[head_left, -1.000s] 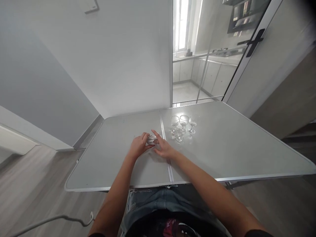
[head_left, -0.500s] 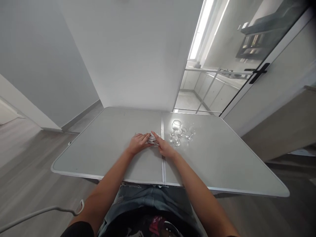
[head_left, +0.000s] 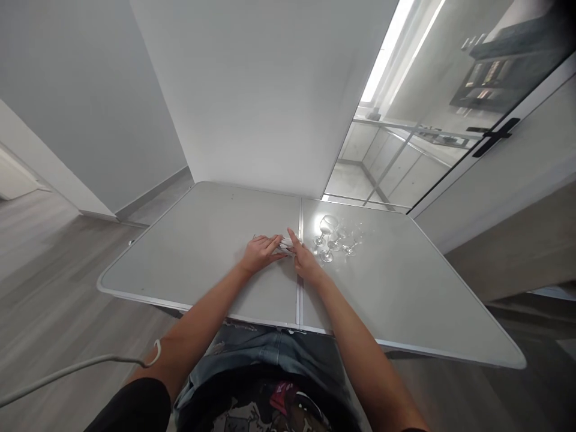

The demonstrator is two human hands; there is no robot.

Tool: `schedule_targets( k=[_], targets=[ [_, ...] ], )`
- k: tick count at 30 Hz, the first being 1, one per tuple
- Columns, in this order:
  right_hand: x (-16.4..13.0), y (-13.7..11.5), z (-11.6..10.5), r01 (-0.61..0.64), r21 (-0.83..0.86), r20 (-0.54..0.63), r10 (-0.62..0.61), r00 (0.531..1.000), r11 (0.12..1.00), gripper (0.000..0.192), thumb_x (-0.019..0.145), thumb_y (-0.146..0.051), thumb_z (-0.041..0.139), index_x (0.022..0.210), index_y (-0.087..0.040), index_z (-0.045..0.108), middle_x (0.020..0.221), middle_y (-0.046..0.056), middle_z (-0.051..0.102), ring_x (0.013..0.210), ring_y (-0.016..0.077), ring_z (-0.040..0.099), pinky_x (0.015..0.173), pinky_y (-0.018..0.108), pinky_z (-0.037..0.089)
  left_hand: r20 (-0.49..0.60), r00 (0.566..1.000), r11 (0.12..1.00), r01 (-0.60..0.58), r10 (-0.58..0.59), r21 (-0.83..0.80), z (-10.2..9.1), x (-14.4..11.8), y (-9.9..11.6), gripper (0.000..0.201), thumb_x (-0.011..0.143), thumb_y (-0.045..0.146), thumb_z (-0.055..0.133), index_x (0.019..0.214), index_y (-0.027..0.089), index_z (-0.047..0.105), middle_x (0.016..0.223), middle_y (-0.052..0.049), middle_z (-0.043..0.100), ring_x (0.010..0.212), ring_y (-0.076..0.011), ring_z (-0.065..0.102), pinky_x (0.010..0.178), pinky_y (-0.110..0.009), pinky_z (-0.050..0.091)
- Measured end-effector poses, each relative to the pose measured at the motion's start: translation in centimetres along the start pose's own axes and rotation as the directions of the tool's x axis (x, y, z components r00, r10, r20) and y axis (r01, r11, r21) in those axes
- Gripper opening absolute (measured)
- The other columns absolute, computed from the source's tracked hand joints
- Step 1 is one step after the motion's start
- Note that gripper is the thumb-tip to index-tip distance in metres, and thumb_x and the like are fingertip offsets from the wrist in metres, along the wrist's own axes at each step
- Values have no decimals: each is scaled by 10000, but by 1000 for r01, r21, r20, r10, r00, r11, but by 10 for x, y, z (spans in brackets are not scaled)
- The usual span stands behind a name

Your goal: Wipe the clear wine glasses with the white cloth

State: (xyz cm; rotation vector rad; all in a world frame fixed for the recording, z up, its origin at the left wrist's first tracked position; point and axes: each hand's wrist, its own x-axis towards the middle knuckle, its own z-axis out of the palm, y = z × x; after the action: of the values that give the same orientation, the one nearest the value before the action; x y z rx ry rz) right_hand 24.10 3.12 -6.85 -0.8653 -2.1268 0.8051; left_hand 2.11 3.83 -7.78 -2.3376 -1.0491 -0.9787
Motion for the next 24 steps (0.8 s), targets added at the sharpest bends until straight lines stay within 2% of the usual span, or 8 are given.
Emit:
schedule_targets(
  k=[3, 6, 9, 11, 13, 18, 21, 24],
  targets=[
    [2, -2, -1, -69, 75, 13, 68, 998, 995, 966, 713, -17, 446, 1601, -276, 169, 1137, 58, 721, 1061, 205, 657, 1016, 421, 461, 31, 999, 999, 34, -33, -15, 1, -2, -1, 499, 889, 567, 625, 1221, 196, 653, 1038, -118, 770, 796, -210, 729, 763, -327, 526],
    [4, -6, -6, -134, 390, 12, 140, 990, 911, 915, 725, -60, 457, 1588, -238, 210, 881, 14, 728, 792, 167, 649, 806, 324, 523, 74, 989, 991, 129, -126, -40, 0, -3, -1, 522, 868, 611, 628, 1201, 212, 675, 1000, -113, 775, 811, -211, 732, 775, -323, 525],
    [2, -8, -10, -120, 584, -17, 160, 987, 803, 949, 733, -94, 492, 1596, -267, 136, 873, 0, 719, 716, 156, 618, 710, 293, 512, 84, 975, 974, 213, -207, -71, 2, -3, -2, 553, 839, 636, 649, 1203, 222, 685, 918, -99, 775, 816, -213, 732, 793, -319, 529],
    [1, -8, -10, -103, 575, -46, 158, 986, 812, 988, 742, -101, 506, 1603, -295, 61, 959, 13, 723, 776, 170, 637, 731, 309, 522, 81, 967, 965, 250, -243, -84, 5, -4, -2, 568, 825, 645, 659, 1203, 222, 689, 862, -91, 769, 790, -211, 730, 774, -314, 532],
    [1, -7, -7, -89, 452, -73, 136, 988, 888, 984, 756, -88, 498, 1607, -304, 52, 1045, 34, 717, 915, 196, 652, 826, 351, 530, 77, 960, 958, 274, -268, -81, 8, -5, -2, 573, 823, 650, 658, 1200, 219, 691, 837, -90, 765, 778, -211, 728, 761, -312, 531],
    [1, -3, 1, -72, 91, -58, 78, 995, 993, 976, 707, -8, 475, 1598, -289, 194, 1194, 57, 688, 1191, 234, 588, 1093, 462, 399, 129, 968, 971, 227, -217, -75, 12, -8, -1, 566, 846, 648, 630, 1193, 206, 689, 935, -119, 774, 820, -229, 732, 770, -325, 522],
    [3, -3, 1, -137, 167, -40, 145, 989, 977, 1019, 684, -3, 476, 1607, -271, 138, 1062, 35, 735, 1071, 220, 629, 1020, 436, 457, 169, 966, 973, 212, -196, -85, 8, -6, 0, 551, 849, 646, 627, 1176, 208, 694, 943, -124, 772, 822, -232, 733, 765, -325, 525],
    [4, -5, -5, -190, 401, -6, 210, 978, 896, 1020, 686, -30, 483, 1609, -240, 105, 863, 4, 738, 798, 176, 627, 802, 332, 523, 161, 966, 971, 221, -205, -88, 5, -3, 0, 545, 841, 645, 638, 1158, 207, 702, 905, -117, 772, 807, -227, 734, 768, -322, 531]
  ],
)
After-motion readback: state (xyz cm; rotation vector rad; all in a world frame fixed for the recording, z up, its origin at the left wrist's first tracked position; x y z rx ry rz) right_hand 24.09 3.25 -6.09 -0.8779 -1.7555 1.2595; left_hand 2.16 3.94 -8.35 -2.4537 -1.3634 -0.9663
